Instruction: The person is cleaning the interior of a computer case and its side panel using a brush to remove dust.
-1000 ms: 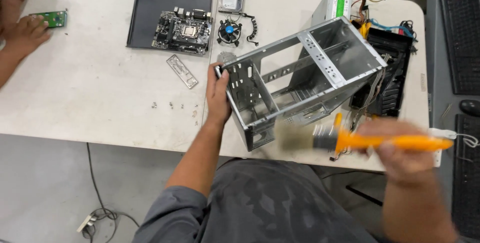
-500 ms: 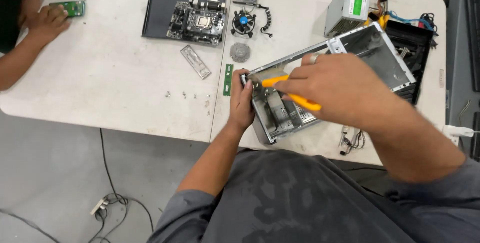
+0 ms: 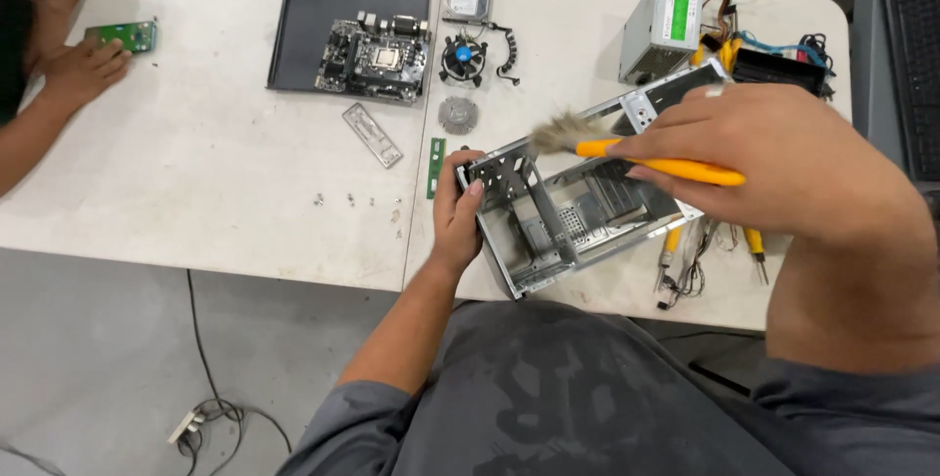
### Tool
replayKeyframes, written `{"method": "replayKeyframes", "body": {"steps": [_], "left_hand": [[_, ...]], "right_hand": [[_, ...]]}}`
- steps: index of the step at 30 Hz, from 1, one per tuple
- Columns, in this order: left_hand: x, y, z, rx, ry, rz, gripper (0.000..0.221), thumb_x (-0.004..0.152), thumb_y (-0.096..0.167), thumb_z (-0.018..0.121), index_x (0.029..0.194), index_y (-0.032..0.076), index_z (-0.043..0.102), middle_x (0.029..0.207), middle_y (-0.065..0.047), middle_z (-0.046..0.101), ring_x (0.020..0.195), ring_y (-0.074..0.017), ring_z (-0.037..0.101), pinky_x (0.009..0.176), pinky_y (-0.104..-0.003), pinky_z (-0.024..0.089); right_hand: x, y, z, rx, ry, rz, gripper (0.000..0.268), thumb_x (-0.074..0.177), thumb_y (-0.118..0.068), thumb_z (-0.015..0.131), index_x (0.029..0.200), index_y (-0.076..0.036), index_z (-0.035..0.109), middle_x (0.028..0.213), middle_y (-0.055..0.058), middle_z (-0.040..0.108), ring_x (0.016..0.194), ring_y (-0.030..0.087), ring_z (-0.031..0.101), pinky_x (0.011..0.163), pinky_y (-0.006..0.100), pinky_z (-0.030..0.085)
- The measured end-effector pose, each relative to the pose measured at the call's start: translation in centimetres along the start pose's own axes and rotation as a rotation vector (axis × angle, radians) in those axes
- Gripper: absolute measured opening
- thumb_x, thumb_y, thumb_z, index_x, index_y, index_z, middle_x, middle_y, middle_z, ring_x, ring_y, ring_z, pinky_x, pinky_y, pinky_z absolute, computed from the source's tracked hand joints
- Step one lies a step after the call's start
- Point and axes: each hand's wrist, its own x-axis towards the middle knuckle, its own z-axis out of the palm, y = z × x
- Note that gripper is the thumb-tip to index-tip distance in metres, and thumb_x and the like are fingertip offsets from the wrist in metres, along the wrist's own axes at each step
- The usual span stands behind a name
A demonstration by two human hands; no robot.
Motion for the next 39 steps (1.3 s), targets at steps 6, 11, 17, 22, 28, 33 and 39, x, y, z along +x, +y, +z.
{"method": "replayKeyframes", "body": {"steps": [6, 11, 17, 22, 28, 33, 39], "left_hand": [[-0.4, -0.2, -0.2, -0.016, 0.006, 0.059, 0.026, 0.088, 0.028, 0.047, 0.106, 0.01, 0.046, 0.081, 0.002, 0.04, 0.072, -0.0081, 0.035, 0.068, -0.022, 0.03], [-0.3, -0.5, 0.0, -0.002, 0.002, 0.094, 0.026, 0.089, 0.028, 0.046, 0.107, 0.009, 0.045, 0.085, 0.0, 0.041, 0.076, -0.0094, 0.038, 0.072, -0.023, 0.032], [0.4, -0.8, 0.2, -0.049, -0.014, 0.12, 0.024, 0.09, 0.029, 0.046, 0.103, 0.009, 0.045, 0.087, -0.001, 0.046, 0.077, -0.0101, 0.043, 0.071, -0.023, 0.036], [0.4, -0.7, 0.1, -0.056, -0.012, 0.111, 0.025, 0.089, 0.031, 0.047, 0.101, 0.009, 0.044, 0.087, -0.001, 0.046, 0.078, -0.0103, 0.043, 0.071, -0.023, 0.036], [1.5, -1.0, -0.6, 0.062, -0.001, -0.003, 0.025, 0.089, 0.03, 0.049, 0.103, 0.01, 0.049, 0.093, 0.0, 0.05, 0.087, -0.0114, 0.047, 0.081, -0.024, 0.037], [2.8, -2.8, -0.4, -0.1, 0.061, 0.089, 0.019, 0.092, 0.025, 0.044, 0.098, 0.008, 0.049, 0.078, -0.004, 0.046, 0.073, -0.0089, 0.039, 0.072, -0.026, 0.036], [2.1, -1.5, 0.2, -0.053, 0.089, 0.088, 0.023, 0.09, 0.029, 0.047, 0.099, 0.008, 0.049, 0.08, -0.004, 0.047, 0.076, -0.0084, 0.041, 0.071, -0.025, 0.036]], "right_hand": [[5.6, 1.2, 7.8, -0.331, -0.298, -0.29, 0.059, 0.07, -0.013, 0.065, 0.122, -0.034, 0.05, 0.105, -0.009, 0.061, 0.099, 0.026, 0.057, 0.074, 0.04, 0.05], [2.7, 1.1, 2.8, 0.012, -0.077, -0.123, 0.025, 0.08, -0.031, 0.056, 0.102, -0.028, 0.066, 0.094, -0.011, 0.068, 0.081, 0.018, 0.062, 0.065, 0.036, 0.049], [2.9, 2.2, 4.8, 0.14, -0.036, -0.149, 0.026, 0.081, -0.022, 0.055, 0.105, -0.021, 0.066, 0.092, -0.002, 0.069, 0.081, 0.017, 0.062, 0.068, 0.035, 0.049], [-3.2, 4.8, 5.7, 0.481, 0.506, -0.274, 0.012, 0.09, 0.005, 0.054, 0.097, 0.005, 0.063, 0.09, 0.015, 0.064, 0.069, 0.02, 0.055, 0.063, 0.03, 0.043], [-13.9, 10.7, 19.2, 1.692, 0.714, -0.087, 0.047, 0.085, -0.038, 0.063, 0.113, -0.001, 0.06, 0.097, 0.02, 0.065, 0.08, 0.034, 0.067, 0.064, 0.04, 0.057], [-11.0, 4.2, 25.6, 1.616, 0.323, 0.475, 0.039, 0.088, -0.023, 0.048, 0.1, 0.012, 0.062, 0.076, 0.03, 0.064, 0.053, 0.027, 0.055, 0.049, 0.029, 0.036], [-1.6, -0.1, 32.1, 2.567, 0.505, 0.221, 0.042, 0.086, -0.029, 0.05, 0.126, -0.015, 0.05, 0.126, 0.011, 0.053, 0.091, 0.023, 0.058, 0.074, 0.032, 0.047]]}}
